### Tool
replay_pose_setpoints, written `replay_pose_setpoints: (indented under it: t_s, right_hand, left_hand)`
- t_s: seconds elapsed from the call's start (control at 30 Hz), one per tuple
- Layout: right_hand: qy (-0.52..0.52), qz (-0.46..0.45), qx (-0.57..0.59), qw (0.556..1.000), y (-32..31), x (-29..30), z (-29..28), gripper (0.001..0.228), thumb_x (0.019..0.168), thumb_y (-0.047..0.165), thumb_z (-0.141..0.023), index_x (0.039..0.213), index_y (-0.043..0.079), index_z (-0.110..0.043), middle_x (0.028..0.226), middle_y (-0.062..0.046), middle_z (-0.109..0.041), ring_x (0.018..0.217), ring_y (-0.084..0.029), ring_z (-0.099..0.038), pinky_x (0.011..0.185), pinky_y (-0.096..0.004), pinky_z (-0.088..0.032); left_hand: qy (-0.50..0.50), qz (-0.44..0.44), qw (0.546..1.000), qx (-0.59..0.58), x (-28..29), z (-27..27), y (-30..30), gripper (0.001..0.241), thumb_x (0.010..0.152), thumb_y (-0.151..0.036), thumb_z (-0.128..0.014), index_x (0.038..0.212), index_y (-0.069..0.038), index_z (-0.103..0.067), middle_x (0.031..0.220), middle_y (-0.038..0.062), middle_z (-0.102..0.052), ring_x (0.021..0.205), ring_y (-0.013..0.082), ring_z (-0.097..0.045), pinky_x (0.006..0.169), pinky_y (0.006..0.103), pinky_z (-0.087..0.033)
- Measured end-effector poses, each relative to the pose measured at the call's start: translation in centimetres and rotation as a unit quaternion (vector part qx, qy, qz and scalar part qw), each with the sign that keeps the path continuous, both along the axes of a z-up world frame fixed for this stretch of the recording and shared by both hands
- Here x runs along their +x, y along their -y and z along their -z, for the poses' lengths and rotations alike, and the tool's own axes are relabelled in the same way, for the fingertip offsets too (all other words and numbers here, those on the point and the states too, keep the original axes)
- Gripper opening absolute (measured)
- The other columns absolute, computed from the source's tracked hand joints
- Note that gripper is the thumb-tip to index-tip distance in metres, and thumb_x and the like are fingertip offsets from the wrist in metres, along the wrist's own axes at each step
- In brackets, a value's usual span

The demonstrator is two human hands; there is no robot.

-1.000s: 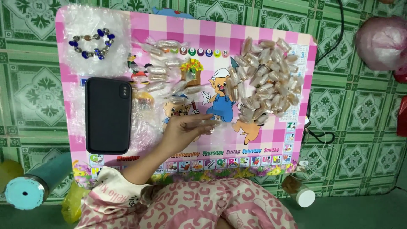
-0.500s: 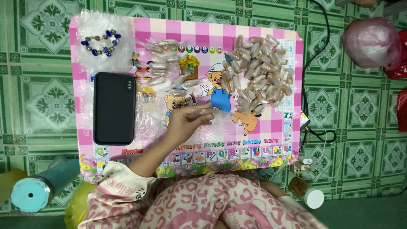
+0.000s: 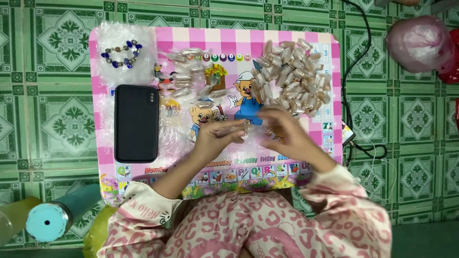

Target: Packing small plastic packets into a larger clear bag on a table

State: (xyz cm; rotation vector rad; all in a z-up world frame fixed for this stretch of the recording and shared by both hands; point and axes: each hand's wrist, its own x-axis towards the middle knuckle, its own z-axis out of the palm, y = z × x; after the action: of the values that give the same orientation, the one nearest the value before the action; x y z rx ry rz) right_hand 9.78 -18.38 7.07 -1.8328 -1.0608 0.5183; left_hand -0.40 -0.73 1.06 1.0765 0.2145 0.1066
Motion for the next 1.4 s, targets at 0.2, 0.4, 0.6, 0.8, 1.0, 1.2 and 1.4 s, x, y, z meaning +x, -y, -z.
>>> replay_pose_setpoints:
  t_s: [0.2,0.4,0.6,0.8,1.0,1.2,1.4]
  right_hand:
    - [-0.11,0.08,0.108,0.985,-2.8,-0.7,5.5,0.03,0.066,0.012,-0.078,0.091,0.004,-0.065,0.078,-0.008,-0.066,0.071,-0.016,-0.063,0.07,-0.029,-0.049]
    - [-0.217,0.149,0.146,0.954,-2.0,-1.2,7.5,0.024,0.071,0.003,-0.072,0.092,-0.005,-0.063,0.077,-0.014,-0.065,0.059,-0.013,-0.061,0.052,-0.026,-0.053]
    - [-0.247,0.139,0.165,0.944,-2.3,-0.8,7.2,0.023,0.072,-0.001,-0.07,0.092,-0.008,-0.062,0.074,-0.016,-0.064,0.055,-0.014,-0.062,0.05,-0.025,-0.054]
    - [-0.245,0.154,0.164,0.943,-2.7,-1.1,6.8,0.024,0.072,0.0,-0.07,0.094,-0.006,-0.063,0.067,-0.013,-0.062,0.053,-0.012,-0.06,0.051,-0.022,-0.051]
    - [-0.256,0.165,0.162,0.939,-3.2,-1.3,6.1,0.025,0.069,-0.002,-0.072,0.093,-0.005,-0.063,0.072,-0.013,-0.062,0.052,-0.012,-0.059,0.051,-0.023,-0.051]
    - [-0.25,0.16,0.167,0.94,-3.3,-1.3,6.1,0.027,0.07,-0.002,-0.071,0.095,-0.006,-0.063,0.064,-0.012,-0.059,0.051,-0.012,-0.058,0.051,-0.024,-0.05]
    - [-0.244,0.144,0.183,0.941,-3.2,-1.2,6.1,0.025,0.071,-0.003,-0.07,0.096,-0.005,-0.063,0.067,-0.014,-0.059,0.049,-0.014,-0.059,0.048,-0.026,-0.05]
  left_hand:
    - [-0.014,-0.007,1.0,-0.027,0.0,0.0,-0.5,0.029,0.072,0.0,-0.069,0.1,0.0,-0.063,0.085,0.02,-0.066,0.07,0.0212,-0.065,0.06,0.0311,-0.058]
    - [-0.014,0.012,1.0,-0.02,0.0,0.1,-0.4,0.032,0.08,-0.007,-0.063,0.111,-0.001,-0.058,0.082,0.019,-0.066,0.068,0.0187,-0.064,0.061,0.0316,-0.058]
    - [-0.002,0.017,1.0,-0.002,0.2,-0.3,-0.5,0.031,0.088,-0.013,-0.051,0.115,0.002,-0.053,0.078,0.018,-0.066,0.069,0.0201,-0.064,0.063,0.0332,-0.057]
    - [0.053,-0.044,0.994,0.088,0.1,1.3,-0.2,0.026,0.086,-0.005,-0.054,0.111,-0.004,-0.057,0.079,0.023,-0.065,0.065,0.0249,-0.065,0.059,0.0338,-0.057]
    - [0.069,-0.063,0.994,0.055,0.2,2.0,0.1,0.026,0.089,-0.009,-0.049,0.113,-0.002,-0.055,0.09,0.023,-0.063,0.066,0.0238,-0.065,0.058,0.035,-0.058]
    - [0.092,-0.065,0.992,0.061,0.3,1.9,0.1,0.025,0.091,-0.008,-0.045,0.113,0.001,-0.055,0.09,0.025,-0.063,0.068,0.0262,-0.065,0.057,0.0363,-0.059]
    - [0.08,-0.044,0.994,0.053,0.5,1.3,0.5,0.031,0.094,-0.01,-0.039,0.122,0.0,-0.046,0.083,0.024,-0.063,0.07,0.0245,-0.064,0.061,0.036,-0.059]
